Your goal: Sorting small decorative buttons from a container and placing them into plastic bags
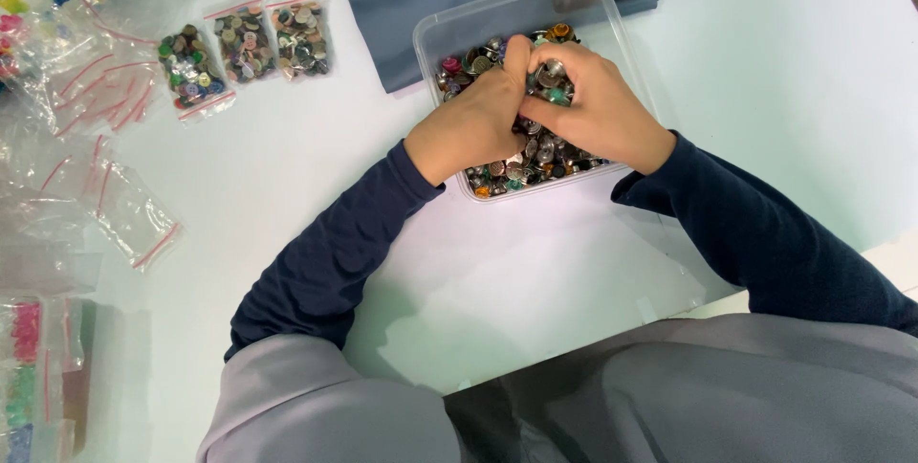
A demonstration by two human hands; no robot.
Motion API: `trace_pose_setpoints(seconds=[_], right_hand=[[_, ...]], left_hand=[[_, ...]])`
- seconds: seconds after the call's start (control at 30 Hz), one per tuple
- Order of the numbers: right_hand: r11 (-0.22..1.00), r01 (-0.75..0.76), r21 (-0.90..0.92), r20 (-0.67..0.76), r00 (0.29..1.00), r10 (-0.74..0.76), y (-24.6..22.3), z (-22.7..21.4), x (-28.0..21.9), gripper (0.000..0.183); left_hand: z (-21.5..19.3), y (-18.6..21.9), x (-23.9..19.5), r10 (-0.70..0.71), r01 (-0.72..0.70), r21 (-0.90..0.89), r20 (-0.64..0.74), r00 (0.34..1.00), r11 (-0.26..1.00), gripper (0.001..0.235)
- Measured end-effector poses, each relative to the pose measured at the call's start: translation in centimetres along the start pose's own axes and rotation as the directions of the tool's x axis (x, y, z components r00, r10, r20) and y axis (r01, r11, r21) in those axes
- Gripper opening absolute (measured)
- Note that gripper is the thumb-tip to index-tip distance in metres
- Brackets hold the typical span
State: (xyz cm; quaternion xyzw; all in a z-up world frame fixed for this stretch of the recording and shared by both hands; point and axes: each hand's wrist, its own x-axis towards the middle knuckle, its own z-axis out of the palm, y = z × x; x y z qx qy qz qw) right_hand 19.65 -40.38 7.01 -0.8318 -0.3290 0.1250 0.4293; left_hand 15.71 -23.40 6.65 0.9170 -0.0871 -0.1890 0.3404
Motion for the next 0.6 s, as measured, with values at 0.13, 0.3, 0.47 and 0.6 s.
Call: trace_pose_setpoints(seconds=[0.13,0.3,0.47,0.6], right_hand=[[0.965,-0.141,0.221,0.067,0.989,0.129,-1.7,-0.9,0.1,0.005],[0.716,-0.306,0.628,0.15,0.95,0.274,0.4,-0.7,0.6,0.012],[0.544,-0.333,0.77,0.151,0.924,0.352,0.0,-1.1,0.9,0.015],[0.437,-0.361,0.824,0.136,0.875,0.465,-0.1,-1.5,1.2,0.018]], left_hand=[[-0.6,0.1,-0.6,0.113,-0.115,-0.103,-0.028,0.993,0.988,0.072],[-1.7,1.2,-1.4,0.074,-0.065,-0.11,0.078,0.994,0.992,0.14],[2.0,-0.8,0.2,0.103,-0.092,0.097,-0.109,0.989,0.991,0.173],[2.3,-0.1,0.3,-0.029,0.076,0.329,-0.146,0.989,0.941,0.179]])
